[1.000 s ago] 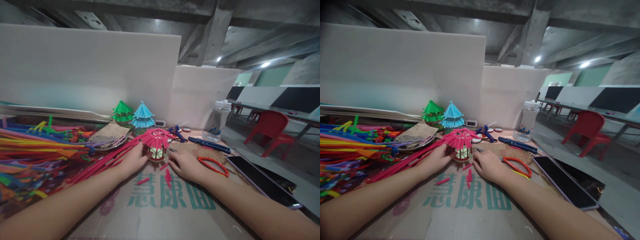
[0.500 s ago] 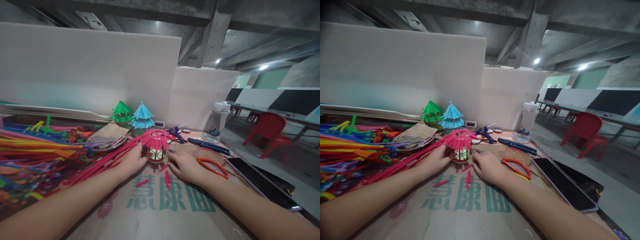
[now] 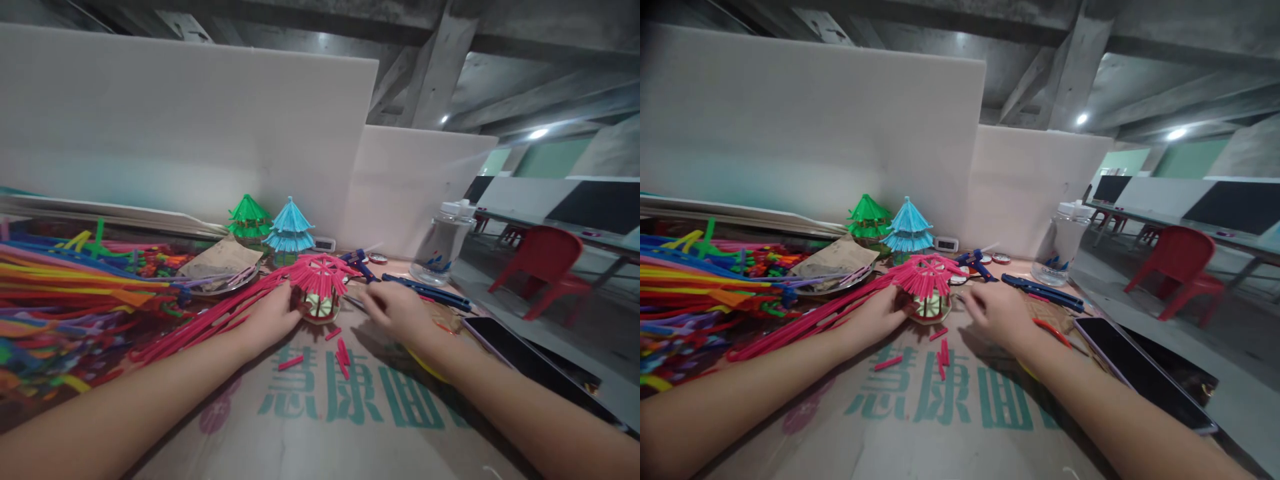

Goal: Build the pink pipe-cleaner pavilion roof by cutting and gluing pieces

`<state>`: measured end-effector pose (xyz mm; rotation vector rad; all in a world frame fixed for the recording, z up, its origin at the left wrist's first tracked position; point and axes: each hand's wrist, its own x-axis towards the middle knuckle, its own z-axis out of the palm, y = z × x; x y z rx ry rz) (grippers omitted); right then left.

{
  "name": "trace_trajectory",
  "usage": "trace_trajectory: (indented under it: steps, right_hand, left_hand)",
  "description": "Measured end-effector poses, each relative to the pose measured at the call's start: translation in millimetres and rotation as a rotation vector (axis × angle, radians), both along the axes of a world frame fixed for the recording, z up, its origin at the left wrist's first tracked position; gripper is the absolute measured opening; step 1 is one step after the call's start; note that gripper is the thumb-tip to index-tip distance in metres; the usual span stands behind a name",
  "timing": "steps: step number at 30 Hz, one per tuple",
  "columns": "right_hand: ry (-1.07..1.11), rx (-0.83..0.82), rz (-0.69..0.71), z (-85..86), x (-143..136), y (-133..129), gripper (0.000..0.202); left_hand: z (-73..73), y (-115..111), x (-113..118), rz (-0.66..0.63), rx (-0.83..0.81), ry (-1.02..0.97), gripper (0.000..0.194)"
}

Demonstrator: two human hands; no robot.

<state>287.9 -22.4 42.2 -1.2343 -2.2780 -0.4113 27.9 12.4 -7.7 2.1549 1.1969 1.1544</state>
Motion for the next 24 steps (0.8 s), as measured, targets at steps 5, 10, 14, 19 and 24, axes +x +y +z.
trace_trajectory:
  steps: [5,10,14,19,24]
  right_hand:
    - [0.205,0.005,-0.183,1.6,38,33,0.029]
    - [0.378,-0.170,-0.194,-21.8,59,63,0.042]
    - [0.381,-0.276,-0.221,-22.8,56,73,0.055]
    - [0.429,-0.381,-0.213,-18.7,43,93,0.053]
    - [0.488,-0.429,-0.198,-18.6,29,111,0.035]
  left_hand:
    - [1.1,0,-1,0.063,-0.015,0.082,0.023]
    - [0.2,1,0,0.061,-0.017,0.100,0.022]
    - [-0.3,1,0,0.065,-0.018,0.116,0.022]
    - [3.2,-2,1,0.090,-0.046,0.130,0.024]
    - [4.6,-3,1,0.092,-0.061,0.148,0.023]
